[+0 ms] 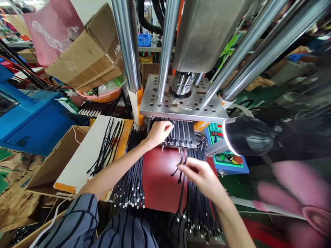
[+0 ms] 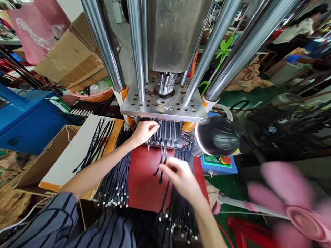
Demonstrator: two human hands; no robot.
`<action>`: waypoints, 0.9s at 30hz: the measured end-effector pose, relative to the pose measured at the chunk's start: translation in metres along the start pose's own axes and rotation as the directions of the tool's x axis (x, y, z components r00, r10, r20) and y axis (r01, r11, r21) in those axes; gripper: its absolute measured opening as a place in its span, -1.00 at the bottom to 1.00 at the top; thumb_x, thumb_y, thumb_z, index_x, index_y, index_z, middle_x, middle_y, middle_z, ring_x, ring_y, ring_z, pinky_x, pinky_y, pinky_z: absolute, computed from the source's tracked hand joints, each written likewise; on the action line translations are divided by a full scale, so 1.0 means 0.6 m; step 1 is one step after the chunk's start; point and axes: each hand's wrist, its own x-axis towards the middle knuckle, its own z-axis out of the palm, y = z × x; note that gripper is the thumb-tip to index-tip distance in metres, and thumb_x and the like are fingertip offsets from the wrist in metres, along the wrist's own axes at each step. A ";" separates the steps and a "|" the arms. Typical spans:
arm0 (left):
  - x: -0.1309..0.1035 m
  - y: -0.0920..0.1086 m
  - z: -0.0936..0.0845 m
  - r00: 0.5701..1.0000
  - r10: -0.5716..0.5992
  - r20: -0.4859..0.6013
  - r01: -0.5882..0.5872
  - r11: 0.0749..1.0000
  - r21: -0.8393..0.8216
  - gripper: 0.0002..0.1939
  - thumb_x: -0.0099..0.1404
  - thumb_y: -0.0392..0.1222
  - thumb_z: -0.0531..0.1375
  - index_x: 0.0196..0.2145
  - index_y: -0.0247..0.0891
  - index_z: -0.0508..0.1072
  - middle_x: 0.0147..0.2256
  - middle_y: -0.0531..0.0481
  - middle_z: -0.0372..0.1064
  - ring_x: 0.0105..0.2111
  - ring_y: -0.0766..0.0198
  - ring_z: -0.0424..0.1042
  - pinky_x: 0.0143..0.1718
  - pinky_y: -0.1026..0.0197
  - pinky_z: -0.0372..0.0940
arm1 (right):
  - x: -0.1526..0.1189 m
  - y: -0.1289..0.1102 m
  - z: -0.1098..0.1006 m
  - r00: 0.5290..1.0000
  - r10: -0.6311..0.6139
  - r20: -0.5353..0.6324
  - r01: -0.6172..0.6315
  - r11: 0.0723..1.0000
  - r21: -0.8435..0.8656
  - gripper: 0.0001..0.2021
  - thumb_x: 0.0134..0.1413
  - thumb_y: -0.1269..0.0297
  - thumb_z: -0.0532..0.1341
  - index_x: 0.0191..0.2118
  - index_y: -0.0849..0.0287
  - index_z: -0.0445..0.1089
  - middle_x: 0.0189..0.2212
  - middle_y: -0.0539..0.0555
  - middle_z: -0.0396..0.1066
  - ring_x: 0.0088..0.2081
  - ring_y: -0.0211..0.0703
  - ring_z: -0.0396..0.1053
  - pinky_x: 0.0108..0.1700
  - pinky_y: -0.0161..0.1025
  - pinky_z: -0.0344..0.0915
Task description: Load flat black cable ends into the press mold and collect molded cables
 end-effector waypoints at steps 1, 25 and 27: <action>0.011 -0.006 0.003 1.000 -0.014 -0.012 0.014 1.000 0.011 -0.77 0.42 -0.26 0.18 -0.41 -0.33 0.50 -0.52 0.05 0.41 -0.48 0.32 0.38 -0.34 0.29 0.27 | 0.035 -0.004 -0.026 1.000 -0.016 0.002 0.016 1.000 -0.004 -0.56 0.19 -0.01 0.32 -0.58 0.14 0.29 -0.59 -0.06 0.18 -0.49 -0.23 0.12 -0.41 -0.24 0.09; -0.084 -0.013 0.031 0.873 0.465 0.150 -0.480 0.762 0.434 -0.73 0.54 -0.23 0.10 -0.01 -0.32 0.59 0.00 -0.17 0.61 0.13 0.08 0.54 0.17 -0.01 0.48 | 0.239 0.056 -0.061 0.976 -0.182 -0.116 0.168 0.979 -0.117 -0.60 0.16 -0.05 0.25 -0.54 0.12 0.29 -0.22 0.17 0.61 -0.55 -0.27 0.25 -0.46 -0.27 0.16; -0.086 -0.014 0.035 0.869 0.478 0.126 -0.481 0.762 0.434 -0.74 0.54 -0.24 0.10 -0.02 -0.34 0.59 -0.01 -0.17 0.62 0.12 0.09 0.55 0.18 0.00 0.47 | 0.239 0.058 -0.062 0.976 -0.184 -0.119 0.171 0.979 -0.108 -0.63 0.15 0.00 0.25 -0.54 0.13 0.29 -0.12 0.20 0.61 -0.55 -0.27 0.26 -0.47 -0.27 0.18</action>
